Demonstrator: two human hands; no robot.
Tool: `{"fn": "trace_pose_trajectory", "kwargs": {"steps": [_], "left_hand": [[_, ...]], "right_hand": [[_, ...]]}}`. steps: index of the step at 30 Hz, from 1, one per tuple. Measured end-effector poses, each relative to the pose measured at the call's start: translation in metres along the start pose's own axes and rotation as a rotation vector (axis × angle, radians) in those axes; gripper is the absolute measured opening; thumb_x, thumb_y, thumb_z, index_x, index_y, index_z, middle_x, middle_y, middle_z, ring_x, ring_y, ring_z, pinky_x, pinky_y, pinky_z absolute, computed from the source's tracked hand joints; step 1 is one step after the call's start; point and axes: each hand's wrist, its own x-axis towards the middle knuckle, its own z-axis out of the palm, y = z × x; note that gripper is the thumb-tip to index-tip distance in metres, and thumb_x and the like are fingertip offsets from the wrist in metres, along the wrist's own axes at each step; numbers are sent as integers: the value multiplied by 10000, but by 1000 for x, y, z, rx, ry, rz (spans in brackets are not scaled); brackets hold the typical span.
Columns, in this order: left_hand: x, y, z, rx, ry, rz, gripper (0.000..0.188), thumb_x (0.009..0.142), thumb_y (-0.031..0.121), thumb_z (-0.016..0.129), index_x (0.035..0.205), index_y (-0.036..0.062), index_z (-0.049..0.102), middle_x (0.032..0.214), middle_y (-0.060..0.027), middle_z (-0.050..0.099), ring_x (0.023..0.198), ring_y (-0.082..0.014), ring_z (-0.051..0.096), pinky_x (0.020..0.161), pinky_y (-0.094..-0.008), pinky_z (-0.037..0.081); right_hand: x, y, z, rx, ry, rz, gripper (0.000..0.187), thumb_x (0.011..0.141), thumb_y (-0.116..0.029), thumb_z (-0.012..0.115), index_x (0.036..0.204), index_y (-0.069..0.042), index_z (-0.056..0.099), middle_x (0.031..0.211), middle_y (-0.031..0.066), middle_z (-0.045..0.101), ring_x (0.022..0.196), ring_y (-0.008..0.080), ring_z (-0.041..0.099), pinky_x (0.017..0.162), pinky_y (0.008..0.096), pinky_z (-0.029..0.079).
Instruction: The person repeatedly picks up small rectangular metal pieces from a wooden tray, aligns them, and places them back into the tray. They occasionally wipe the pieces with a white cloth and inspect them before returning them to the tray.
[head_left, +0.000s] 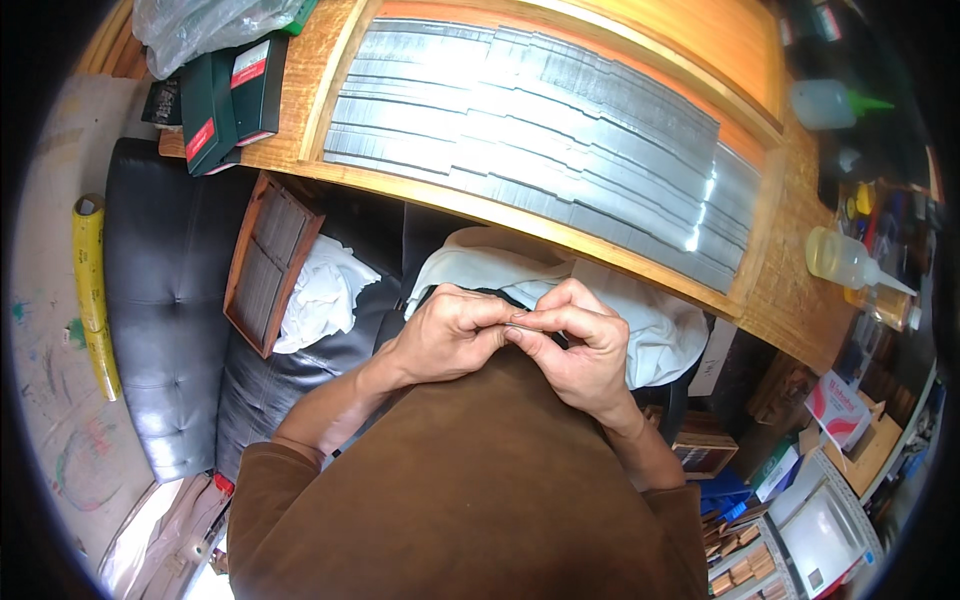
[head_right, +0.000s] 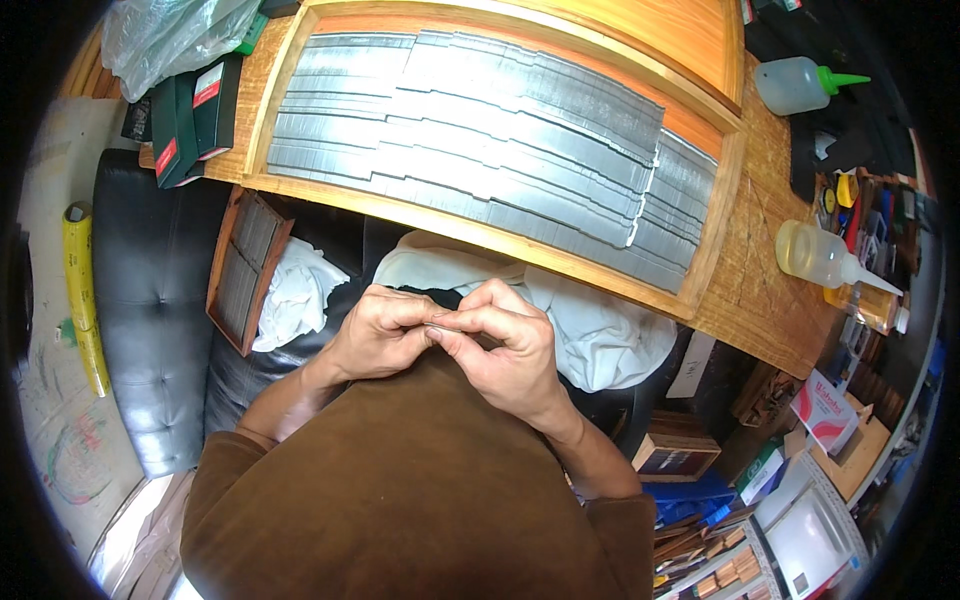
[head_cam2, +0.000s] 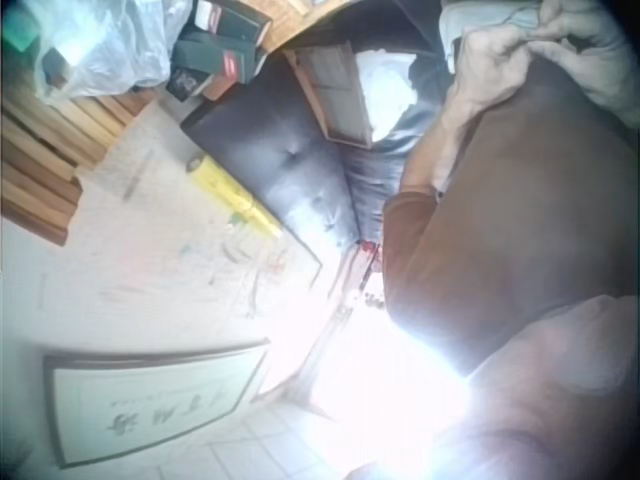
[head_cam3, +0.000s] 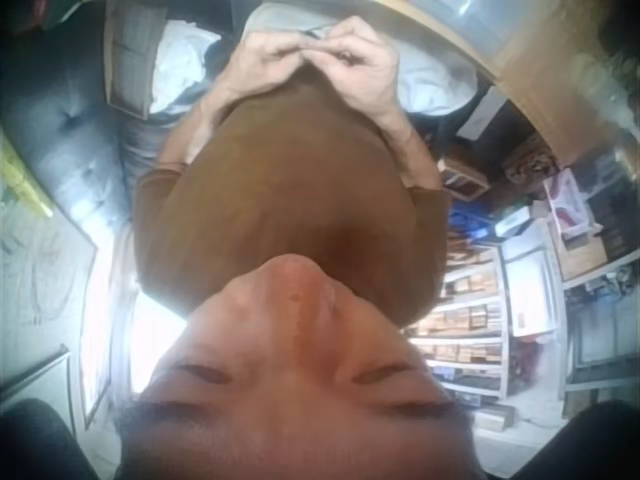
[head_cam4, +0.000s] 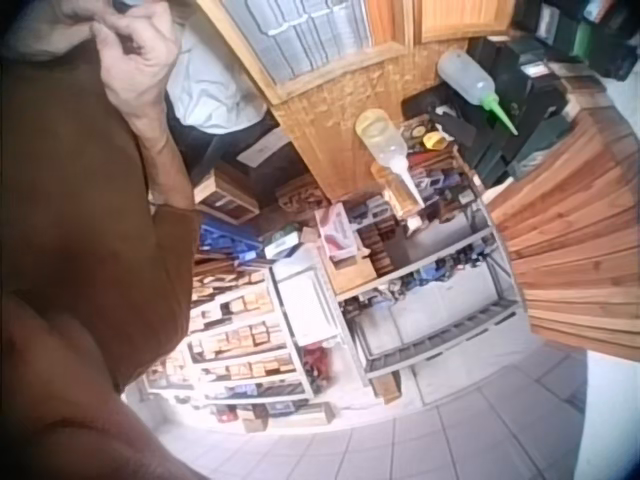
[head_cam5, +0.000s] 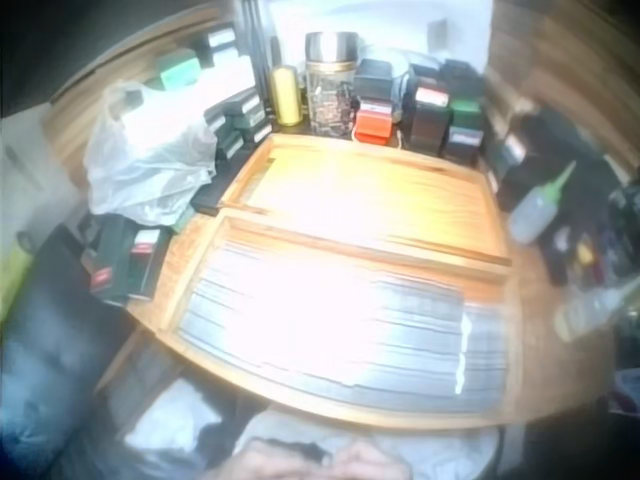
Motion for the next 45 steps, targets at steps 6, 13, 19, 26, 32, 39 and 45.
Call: {"fn": "trace_pose_trajectory", "kwargs": {"steps": [6, 13, 19, 26, 32, 39, 45], "left_hand": [[-2, -6, 3, 30, 27, 36, 185, 825, -74, 661, 972, -4, 748, 744, -147, 698, 624, -297, 690, 579, -360, 524], [-5, -10, 9, -35, 46, 0, 182, 815, -72, 652, 953, 7, 742, 736, -148, 691, 606, -311, 672, 564, -358, 511], [-2, -5, 5, -32, 26, 16, 178, 801, -75, 645, 932, 7, 733, 721, -155, 681, 598, -323, 662, 564, -360, 507], [5, 4, 5, -54, -33, -57, 63, 851, -8, 714, 910, -10, 737, 715, -170, 686, 604, -318, 676, 577, -361, 511], [5, 1, 1, -45, -85, -118, 75, 873, 22, 722, 933, -21, 738, 785, -193, 721, 650, -312, 713, 594, -352, 527], [3, 2, -2, -33, -55, -90, 68, 871, 17, 716, 926, -21, 731, 782, -204, 709, 636, -303, 701, 588, -363, 513], [2, 3, -4, -34, -59, -77, 59, 876, 11, 722, 929, -13, 731, 731, -181, 683, 601, -298, 670, 562, -364, 491]], "right_hand": [[2, -8, 7, 29, 30, 43, 174, 799, 31, 860, 958, -10, 802, 833, 28, 612, 710, 108, 577, 613, 249, 474], [-1, -1, 7, 26, 26, 60, 197, 764, 50, 885, 934, -6, 802, 825, 33, 634, 723, 98, 574, 610, 240, 453], [-1, -2, 9, -48, 48, -36, 163, 787, 16, 880, 925, -7, 797, 805, 42, 626, 699, 112, 578, 590, 255, 455], [-8, 4, 10, -100, 124, -61, 99, 853, -14, 834, 937, -1, 785, 811, 60, 612, 668, 133, 571, 576, 267, 452], [-2, 1, 4, -10, 56, -16, 116, 850, -11, 835, 949, 2, 778, 847, 63, 624, 679, 132, 583, 594, 266, 479], [-3, -3, 5, -14, 21, 49, 196, 812, 26, 854, 993, 9, 780, 887, 60, 641, 739, 129, 629, 653, 264, 521], [-4, -7, -1, -90, 3, 3, 200, 818, 34, 847, 1007, -1, 796, 878, 55, 648, 753, 134, 637, 655, 266, 516]]}}
